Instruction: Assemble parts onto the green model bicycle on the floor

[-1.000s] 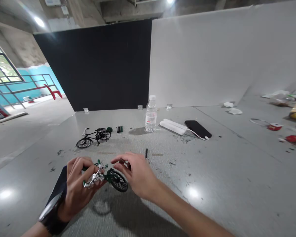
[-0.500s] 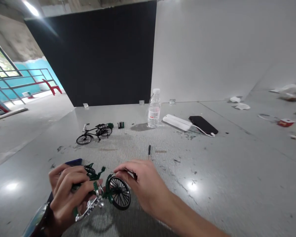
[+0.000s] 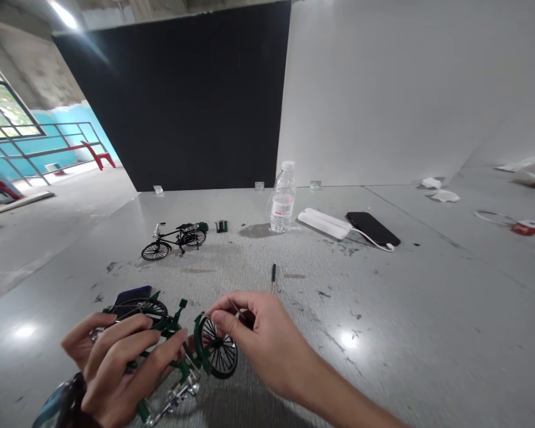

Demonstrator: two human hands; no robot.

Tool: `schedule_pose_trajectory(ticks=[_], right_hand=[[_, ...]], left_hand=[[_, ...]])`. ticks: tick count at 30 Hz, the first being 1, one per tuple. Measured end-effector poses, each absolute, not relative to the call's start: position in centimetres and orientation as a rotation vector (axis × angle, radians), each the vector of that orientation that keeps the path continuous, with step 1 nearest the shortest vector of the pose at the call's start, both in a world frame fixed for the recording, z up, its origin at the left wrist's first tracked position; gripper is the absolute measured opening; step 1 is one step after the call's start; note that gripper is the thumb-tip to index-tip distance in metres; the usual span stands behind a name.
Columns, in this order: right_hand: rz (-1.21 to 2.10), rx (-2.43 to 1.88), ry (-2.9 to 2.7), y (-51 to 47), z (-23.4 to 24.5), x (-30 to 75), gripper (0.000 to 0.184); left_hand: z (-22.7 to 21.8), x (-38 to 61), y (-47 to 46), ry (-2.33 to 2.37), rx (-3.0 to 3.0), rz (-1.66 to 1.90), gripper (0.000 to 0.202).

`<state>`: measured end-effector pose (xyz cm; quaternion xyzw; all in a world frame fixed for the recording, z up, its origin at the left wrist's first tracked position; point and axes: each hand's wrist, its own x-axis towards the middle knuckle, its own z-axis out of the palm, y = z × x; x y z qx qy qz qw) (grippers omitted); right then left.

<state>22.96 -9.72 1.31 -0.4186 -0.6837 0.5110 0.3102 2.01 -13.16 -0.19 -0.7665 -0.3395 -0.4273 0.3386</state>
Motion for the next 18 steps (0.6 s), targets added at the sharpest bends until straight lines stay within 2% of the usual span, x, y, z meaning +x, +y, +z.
schedule_pose_trajectory(ticks=[18], right_hand=[[1.414, -1.231, -1.905, -9.4, 2.9, 23.5, 0.026]], left_hand=[[-0.5, 2.8, -13.3, -0.871, -1.982, -1.193, 0.017]])
